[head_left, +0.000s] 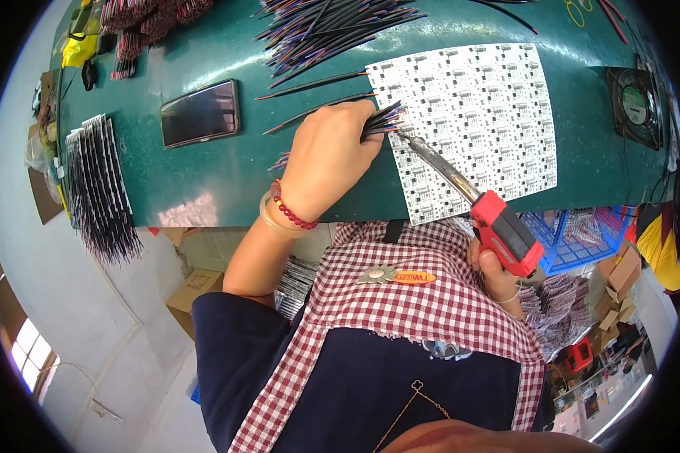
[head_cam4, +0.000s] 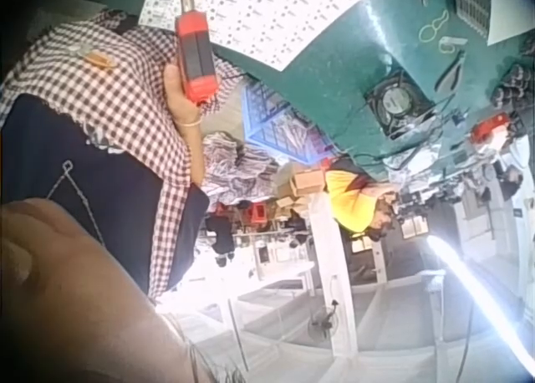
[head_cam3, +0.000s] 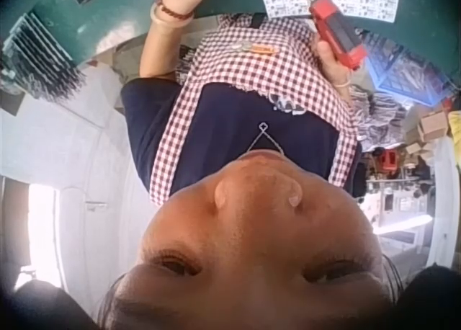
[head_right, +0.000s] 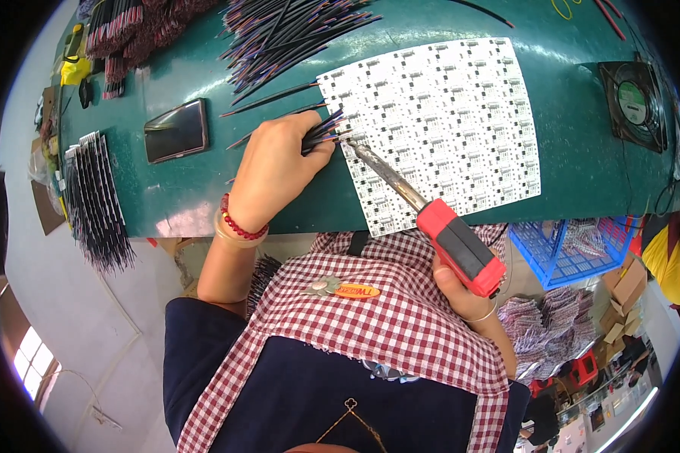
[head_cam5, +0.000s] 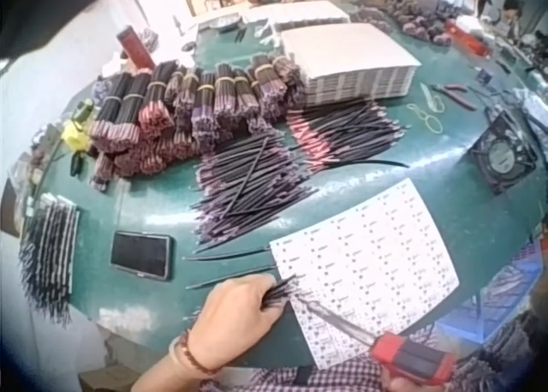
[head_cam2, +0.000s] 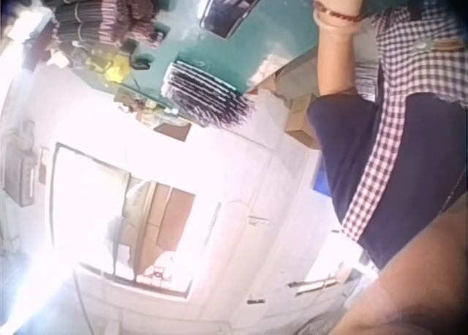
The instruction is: The person solders wire bundles onto a circuit board using a handheld soldering tool, removes the board, places a new circuit board panel on the table, and solders wire bundles onto it.
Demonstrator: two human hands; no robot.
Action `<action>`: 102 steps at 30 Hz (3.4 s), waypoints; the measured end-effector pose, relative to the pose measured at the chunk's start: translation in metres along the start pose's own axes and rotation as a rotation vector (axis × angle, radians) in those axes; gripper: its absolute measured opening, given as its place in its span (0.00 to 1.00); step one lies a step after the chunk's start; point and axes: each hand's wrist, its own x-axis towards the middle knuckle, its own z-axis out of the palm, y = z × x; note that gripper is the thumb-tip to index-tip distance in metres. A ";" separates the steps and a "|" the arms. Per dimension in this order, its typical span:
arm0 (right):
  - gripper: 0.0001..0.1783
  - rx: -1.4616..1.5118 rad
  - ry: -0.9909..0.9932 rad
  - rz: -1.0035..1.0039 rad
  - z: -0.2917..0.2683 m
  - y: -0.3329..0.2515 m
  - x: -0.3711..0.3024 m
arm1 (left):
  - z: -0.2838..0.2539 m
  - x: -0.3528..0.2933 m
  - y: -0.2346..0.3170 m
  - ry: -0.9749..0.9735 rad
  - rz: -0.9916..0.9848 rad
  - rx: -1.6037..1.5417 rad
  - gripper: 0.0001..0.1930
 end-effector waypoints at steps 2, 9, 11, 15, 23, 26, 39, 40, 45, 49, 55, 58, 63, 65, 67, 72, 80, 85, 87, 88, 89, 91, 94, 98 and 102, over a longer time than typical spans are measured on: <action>0.12 -0.020 0.006 -0.008 0.001 0.002 0.002 | -0.001 -0.001 0.001 0.020 -0.030 -0.053 0.10; 0.09 0.065 0.041 0.015 0.005 0.006 0.004 | -0.002 -0.002 0.001 -0.021 -0.003 0.011 0.10; 0.09 0.030 0.013 0.004 0.002 0.007 0.003 | -0.001 -0.002 0.002 -0.033 -0.021 0.027 0.10; 0.10 -0.026 -0.029 -0.024 -0.001 0.011 0.004 | -0.002 -0.002 0.002 -0.035 -0.005 0.039 0.09; 0.09 0.063 -0.029 0.005 -0.002 0.008 0.001 | -0.002 0.000 0.001 -0.062 0.003 0.089 0.09; 0.10 0.049 -0.010 0.013 0.003 0.005 0.004 | -0.003 0.000 0.002 -0.065 0.004 0.086 0.09; 0.17 0.000 -0.003 -0.034 0.001 0.001 -0.001 | -0.004 0.003 0.002 -0.088 0.034 0.142 0.08; 0.17 0.000 -0.003 -0.035 0.001 0.000 -0.001 | -0.004 0.003 0.001 -0.090 0.037 0.145 0.08; 0.37 -0.002 0.056 -0.114 0.002 0.006 -0.002 | -0.006 0.002 -0.001 -0.099 0.053 0.137 0.08; 0.38 0.007 0.120 -0.147 0.003 0.002 -0.001 | -0.012 -0.004 -0.011 -0.024 0.008 -0.052 0.08; 0.39 0.080 0.172 -0.141 0.002 -0.004 -0.003 | -0.022 -0.008 -0.019 0.212 -0.052 -0.087 0.08; 0.40 0.110 0.175 -0.132 -0.001 -0.004 -0.003 | -0.024 -0.003 -0.021 0.290 -0.033 -0.034 0.09; 0.39 0.109 0.174 -0.146 -0.003 -0.007 -0.004 | -0.035 -0.013 -0.005 0.631 0.138 -0.335 0.03; 0.39 0.110 0.178 -0.147 -0.003 -0.007 -0.004 | -0.048 -0.016 0.006 0.531 0.158 -0.235 0.04; 0.39 0.112 0.180 -0.148 -0.004 -0.004 -0.004 | -0.048 -0.016 0.009 0.314 0.171 -0.161 0.08; 0.16 -0.055 0.047 -0.103 -0.007 0.000 0.000 | -0.017 -0.016 -0.006 -0.024 0.000 -0.033 0.08; 0.11 0.062 -0.046 -0.010 0.006 0.008 0.015 | -0.003 -0.013 -0.014 0.079 0.000 -0.060 0.08; 0.27 -0.034 0.007 -0.056 0.015 0.009 0.016 | -0.002 -0.013 -0.012 0.071 -0.021 -0.043 0.09; 0.18 -0.048 -0.065 -0.057 0.005 0.011 0.015 | -0.002 -0.014 -0.012 0.083 -0.021 -0.039 0.09; 0.10 -0.062 -0.135 -0.059 0.001 0.012 0.015 | -0.002 -0.013 -0.012 0.069 -0.039 -0.032 0.08; 0.10 -0.063 -0.134 -0.058 0.003 0.011 0.014 | -0.003 -0.013 -0.011 0.055 -0.055 -0.025 0.08; 0.10 -0.062 -0.061 -0.056 0.008 0.008 0.014 | -0.003 -0.012 -0.011 0.054 -0.053 -0.028 0.08; 0.09 0.112 -0.022 0.007 0.013 -0.002 0.011 | -0.002 -0.011 -0.011 0.056 -0.038 -0.018 0.08; 0.09 0.106 -0.067 0.013 0.010 -0.002 0.011 | -0.002 -0.011 -0.012 0.069 -0.032 -0.038 0.08; 0.08 0.021 -0.060 0.002 0.011 -0.002 0.012 | -0.002 -0.011 -0.013 0.064 -0.026 -0.030 0.08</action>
